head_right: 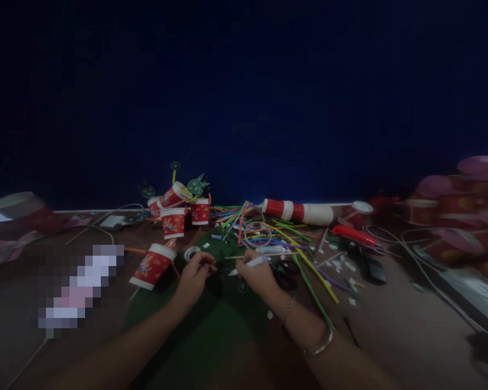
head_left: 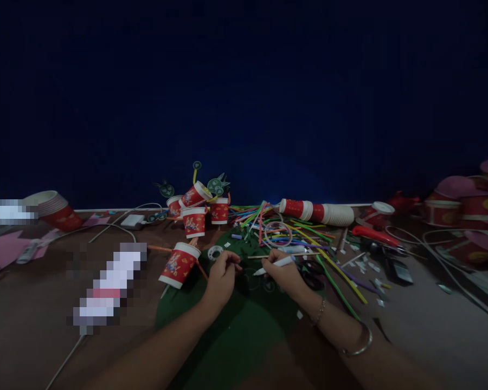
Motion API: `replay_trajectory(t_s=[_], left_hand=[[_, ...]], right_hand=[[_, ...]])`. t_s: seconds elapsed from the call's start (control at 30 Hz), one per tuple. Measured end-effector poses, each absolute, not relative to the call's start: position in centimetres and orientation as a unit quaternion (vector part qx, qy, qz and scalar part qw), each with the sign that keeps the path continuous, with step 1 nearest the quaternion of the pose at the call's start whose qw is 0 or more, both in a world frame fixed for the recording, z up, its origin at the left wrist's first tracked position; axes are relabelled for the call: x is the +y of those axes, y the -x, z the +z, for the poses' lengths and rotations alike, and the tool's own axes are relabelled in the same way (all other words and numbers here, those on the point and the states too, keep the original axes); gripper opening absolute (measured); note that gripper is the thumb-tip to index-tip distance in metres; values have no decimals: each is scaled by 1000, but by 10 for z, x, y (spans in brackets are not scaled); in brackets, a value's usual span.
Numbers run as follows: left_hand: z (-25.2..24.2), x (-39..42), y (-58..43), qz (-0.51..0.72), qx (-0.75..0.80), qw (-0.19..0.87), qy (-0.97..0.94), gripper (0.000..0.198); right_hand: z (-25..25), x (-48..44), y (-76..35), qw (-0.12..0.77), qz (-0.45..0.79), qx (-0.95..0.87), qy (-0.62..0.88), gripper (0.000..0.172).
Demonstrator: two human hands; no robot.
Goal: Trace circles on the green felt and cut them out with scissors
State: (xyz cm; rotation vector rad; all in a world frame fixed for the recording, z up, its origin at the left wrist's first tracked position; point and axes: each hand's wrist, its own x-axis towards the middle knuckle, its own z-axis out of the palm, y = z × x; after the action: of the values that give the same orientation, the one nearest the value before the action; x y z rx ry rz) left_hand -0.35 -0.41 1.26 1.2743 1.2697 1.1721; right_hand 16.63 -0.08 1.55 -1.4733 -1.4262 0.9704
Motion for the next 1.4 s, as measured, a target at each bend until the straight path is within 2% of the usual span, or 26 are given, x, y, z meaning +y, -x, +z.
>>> replay_trajectory(t_s=[0.37, 0.93, 1.4], left_hand=[[16, -5, 3, 473, 525, 484, -516, 10], [15, -4, 3, 474, 526, 477, -520, 10], [12, -3, 4, 472, 523, 476, -526, 11]], right_hand=[[16, -1, -166, 401, 382, -580, 597, 18], [13, 1, -165, 427, 356, -583, 592, 25], [7, 4, -167, 422, 332, -584, 609, 19]])
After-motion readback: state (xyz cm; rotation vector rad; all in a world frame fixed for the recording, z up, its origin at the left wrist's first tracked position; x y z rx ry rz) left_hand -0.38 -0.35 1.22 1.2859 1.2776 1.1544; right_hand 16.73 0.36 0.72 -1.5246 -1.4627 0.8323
